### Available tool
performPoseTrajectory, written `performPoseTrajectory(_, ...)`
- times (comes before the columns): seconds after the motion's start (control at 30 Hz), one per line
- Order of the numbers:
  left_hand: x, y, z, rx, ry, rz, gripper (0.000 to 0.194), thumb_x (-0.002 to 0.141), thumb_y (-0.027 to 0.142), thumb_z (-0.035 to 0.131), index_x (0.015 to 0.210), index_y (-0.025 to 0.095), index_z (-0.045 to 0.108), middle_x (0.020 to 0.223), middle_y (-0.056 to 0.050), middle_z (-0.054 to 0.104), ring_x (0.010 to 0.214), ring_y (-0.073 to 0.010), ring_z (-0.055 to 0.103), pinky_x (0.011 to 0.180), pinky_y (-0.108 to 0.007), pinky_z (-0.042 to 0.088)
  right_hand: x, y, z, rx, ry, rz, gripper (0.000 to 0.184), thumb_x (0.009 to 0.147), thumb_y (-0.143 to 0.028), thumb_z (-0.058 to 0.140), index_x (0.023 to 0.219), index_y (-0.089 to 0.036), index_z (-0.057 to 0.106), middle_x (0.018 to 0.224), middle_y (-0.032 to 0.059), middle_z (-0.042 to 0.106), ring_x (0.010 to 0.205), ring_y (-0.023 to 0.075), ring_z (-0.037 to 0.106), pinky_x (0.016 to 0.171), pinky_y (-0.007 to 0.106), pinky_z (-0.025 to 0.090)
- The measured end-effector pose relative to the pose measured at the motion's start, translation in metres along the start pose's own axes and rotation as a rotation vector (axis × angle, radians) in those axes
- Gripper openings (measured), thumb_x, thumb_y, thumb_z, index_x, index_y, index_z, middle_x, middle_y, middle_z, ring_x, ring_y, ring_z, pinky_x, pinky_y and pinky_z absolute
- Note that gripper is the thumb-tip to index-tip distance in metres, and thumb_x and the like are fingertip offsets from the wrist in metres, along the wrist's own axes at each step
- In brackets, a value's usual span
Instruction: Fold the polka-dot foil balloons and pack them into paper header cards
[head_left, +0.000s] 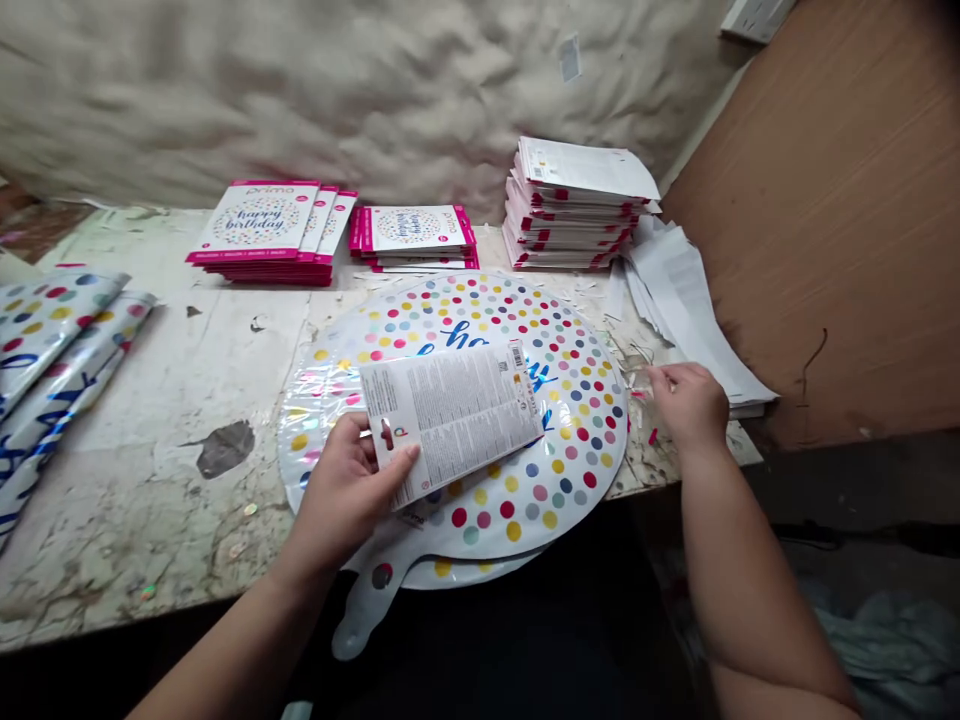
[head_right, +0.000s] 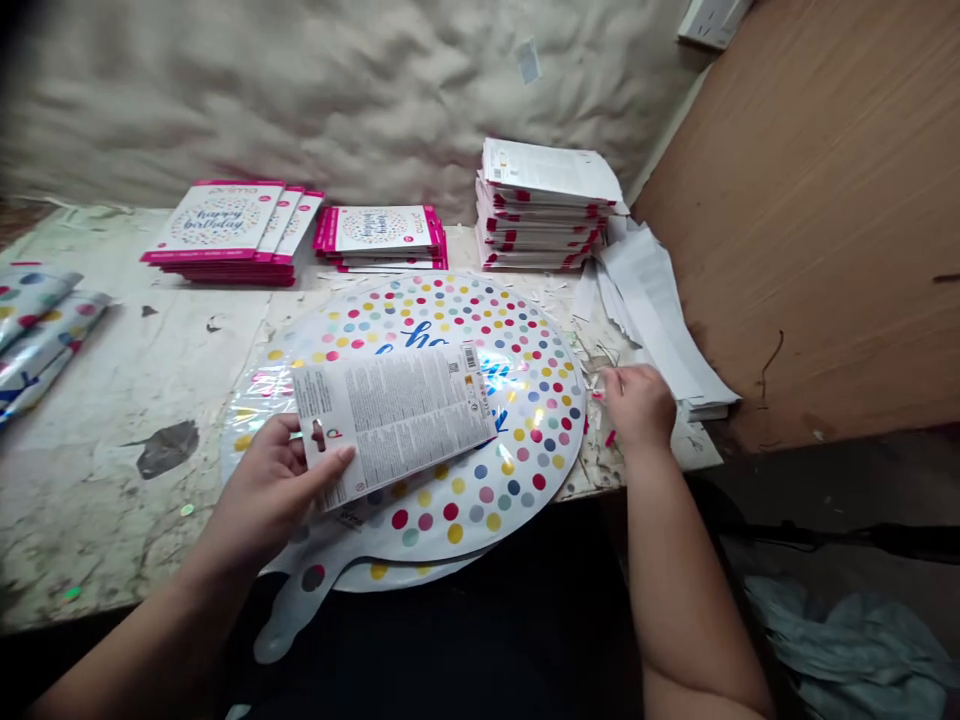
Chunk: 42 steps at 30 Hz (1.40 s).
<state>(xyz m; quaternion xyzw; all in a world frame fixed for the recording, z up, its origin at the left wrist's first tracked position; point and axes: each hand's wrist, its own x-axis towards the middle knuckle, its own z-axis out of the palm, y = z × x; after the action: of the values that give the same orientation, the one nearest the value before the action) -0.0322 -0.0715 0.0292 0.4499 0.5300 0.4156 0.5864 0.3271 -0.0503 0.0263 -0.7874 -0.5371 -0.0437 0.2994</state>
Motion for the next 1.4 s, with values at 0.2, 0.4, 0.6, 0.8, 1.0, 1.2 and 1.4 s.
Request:
performPoseTrajectory(0.2, -0.003, 0.056, 0.025, 0.633, -0.087, 0.67, 0.024, 0.082, 0.019, 0.058, 0.105, 0.026, 0.059, 0.087, 0.001, 0.069, 0.076, -0.0154, 0.067, 0.07, -0.026, 0.053, -0.004, -0.075, -0.026, 0.479, -0.305, -0.47, 0.062, 0.071, -0.036, 0.07, 0.129, -0.025, 0.048, 0.129, 0.008, 0.052, 0.119, 0.0285, 0.047, 0.103, 0.048, 0.035)
performPoseTrajectory(0.4, 0.022, 0.093, 0.026, 0.353, 0.036, 0.833, 0.062, 0.078, 0.023, 0.066, 0.132, 0.028, 0.037, 0.117, -0.006, 0.061, 0.101, -0.0194, 0.061, 0.085, -0.034, 0.053, -0.002, -0.119, 0.013, 1.376, -0.363, -0.057, 0.02, 0.078, -0.034, 0.065, 0.096, -0.026, 0.065, 0.101, 0.0033, 0.07, 0.1, 0.0232, 0.062, 0.088, 0.041, 0.049)
performPoseTrajectory(0.6, 0.114, 0.082, 0.007, 0.886, 0.164, 1.017, 0.028, 0.089, 0.019, 0.047, 0.113, 0.021, 0.061, 0.109, -0.007, 0.067, 0.098, -0.0199, 0.063, 0.087, -0.033, 0.05, 0.007, -0.091, 0.036, 1.27, -0.284, 0.171, 0.042, 0.077, -0.037, 0.066, 0.115, -0.026, 0.055, 0.108, 0.0064, 0.066, 0.102, 0.0215, 0.061, 0.09, 0.04, 0.049)
performPoseTrajectory(0.8, 0.262, 0.092, -0.024, 1.484, 0.165, 0.766, 0.044, 0.081, 0.001, 0.041, 0.12, 0.013, 0.056, 0.125, -0.013, 0.058, 0.119, -0.0244, 0.05, 0.102, -0.039, 0.038, -0.022, -0.05, 0.02, 0.694, -0.477, -0.136, 0.022, 0.083, -0.032, 0.058, 0.103, -0.026, 0.064, 0.105, 0.0053, 0.067, 0.099, 0.0202, 0.063, 0.083, 0.031, 0.053)
performPoseTrajectory(1.0, 0.31, 0.09, -0.015, 1.512, 0.093, 0.583, 0.049, 0.078, -0.001, 0.042, 0.125, 0.009, 0.05, 0.132, -0.021, 0.049, 0.123, -0.0318, 0.045, 0.097, -0.048, 0.039, -0.077, -0.042, 0.011, 0.293, -0.541, -0.884, 0.026, 0.083, -0.028, 0.056, 0.108, -0.026, 0.062, 0.106, 0.0044, 0.068, 0.097, 0.02, 0.064, 0.083, 0.028, 0.054)
performPoseTrajectory(1.2, 0.206, 0.093, 0.025, 1.442, -0.079, 0.608, 0.031, 0.089, 0.025, 0.041, 0.114, 0.018, 0.058, 0.12, -0.011, 0.058, 0.112, -0.0243, 0.052, 0.094, -0.039, 0.041, -0.116, -0.048, 0.018, 0.054, -0.387, -1.188, 0.051, 0.081, -0.007, 0.042, 0.13, -0.017, 0.048, 0.126, 0.0127, 0.057, 0.116, 0.028, 0.053, 0.095, 0.046, 0.046)
performPoseTrajectory(1.4, 0.006, 0.033, 0.028, 1.145, -0.946, 0.581, 0.023, 0.082, 0.034, 0.055, 0.098, 0.019, 0.063, 0.092, -0.007, 0.065, 0.083, -0.0191, 0.06, 0.075, -0.028, 0.048, -0.112, -0.051, 0.005, 0.342, -0.586, -0.908, 0.052, 0.077, -0.004, 0.038, 0.123, -0.018, 0.055, 0.119, 0.0094, 0.062, 0.113, 0.0219, 0.056, 0.095, 0.04, 0.048)
